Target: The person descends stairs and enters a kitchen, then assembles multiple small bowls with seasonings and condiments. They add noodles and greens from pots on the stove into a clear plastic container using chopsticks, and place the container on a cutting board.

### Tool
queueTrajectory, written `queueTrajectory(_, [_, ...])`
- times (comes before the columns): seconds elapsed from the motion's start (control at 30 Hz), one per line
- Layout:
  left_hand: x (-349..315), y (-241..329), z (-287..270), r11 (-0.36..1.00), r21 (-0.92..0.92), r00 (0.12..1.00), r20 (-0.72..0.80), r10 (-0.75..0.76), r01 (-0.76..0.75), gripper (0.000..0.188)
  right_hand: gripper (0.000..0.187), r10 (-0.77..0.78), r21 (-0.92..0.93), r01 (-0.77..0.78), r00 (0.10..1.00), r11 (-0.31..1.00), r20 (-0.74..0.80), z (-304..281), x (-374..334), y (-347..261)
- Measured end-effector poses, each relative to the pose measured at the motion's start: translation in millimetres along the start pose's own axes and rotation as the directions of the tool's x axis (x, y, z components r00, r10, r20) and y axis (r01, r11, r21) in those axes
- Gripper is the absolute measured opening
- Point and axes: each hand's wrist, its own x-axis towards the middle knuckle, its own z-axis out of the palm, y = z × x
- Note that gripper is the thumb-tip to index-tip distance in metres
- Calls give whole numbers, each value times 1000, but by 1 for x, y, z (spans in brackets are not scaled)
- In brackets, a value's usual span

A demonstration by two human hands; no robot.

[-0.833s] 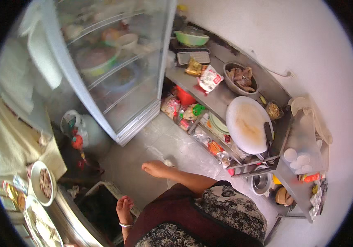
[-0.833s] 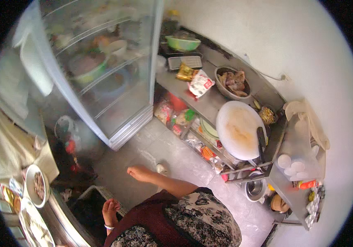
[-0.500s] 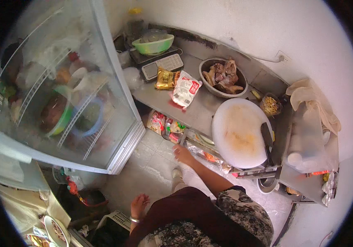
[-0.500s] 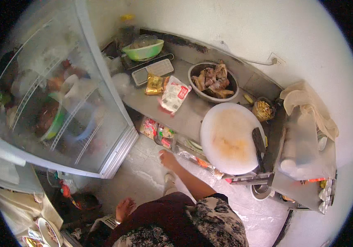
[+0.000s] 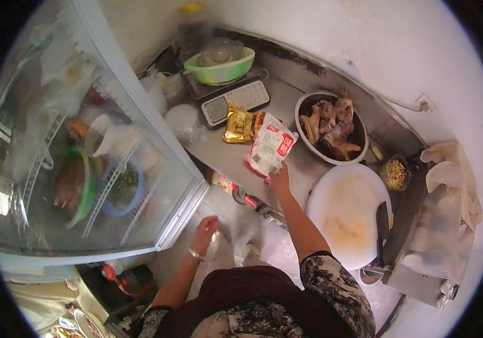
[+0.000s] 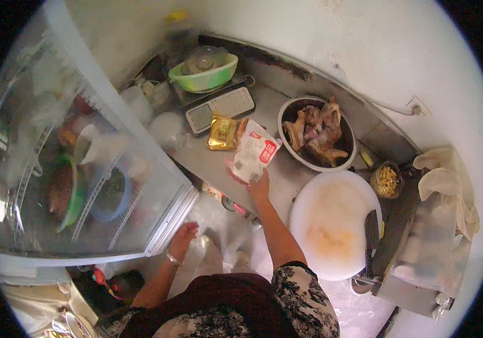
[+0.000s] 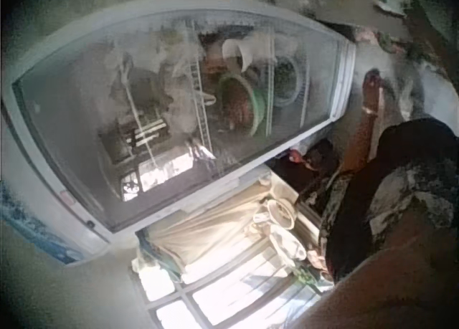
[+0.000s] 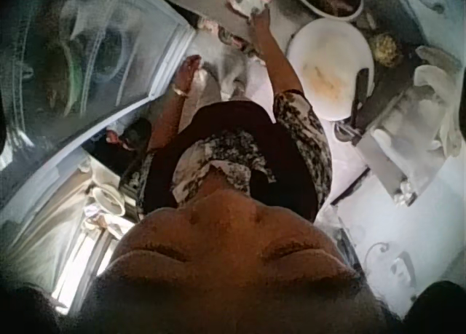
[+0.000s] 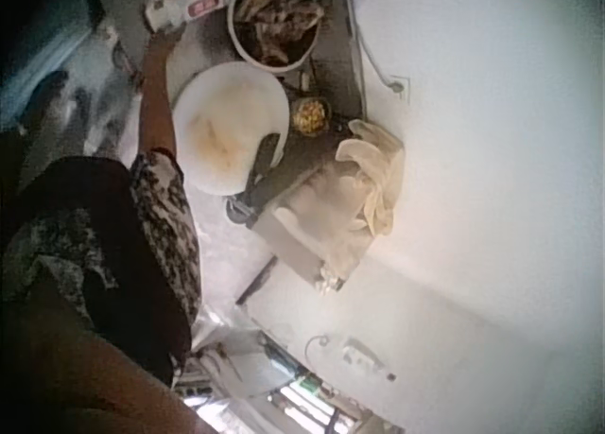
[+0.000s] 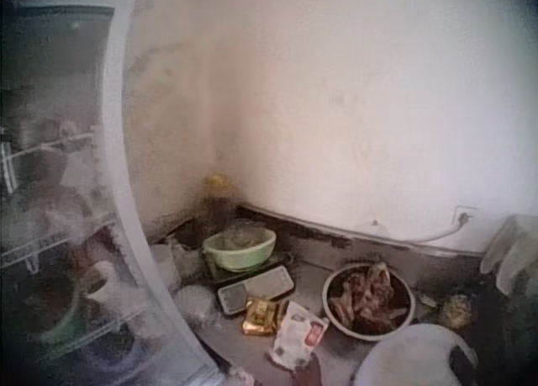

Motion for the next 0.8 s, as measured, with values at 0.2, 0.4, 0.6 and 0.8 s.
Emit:
queueTrajectory(0.2, [187,8,11,873,289,918,72,389,-393,38,72,30,-362,-36,999,931,-23,9,23,-25])
queueTrajectory(0.4, [335,19,49,847,377,901,-67,429,-375,43,75,-99,-565,40,992,824,-73,12,31,-1])
queueTrajectory(0.6, [326,10,80,882,431,981,70,179,-191,48,53,116,-876,-45,993,480,12,8,43,-59])
queueTrajectory(0.8, [255,-5,62,982,-188,977,210,29,11,45,15,-284,-398,401,903,825,322,103,79,-141])
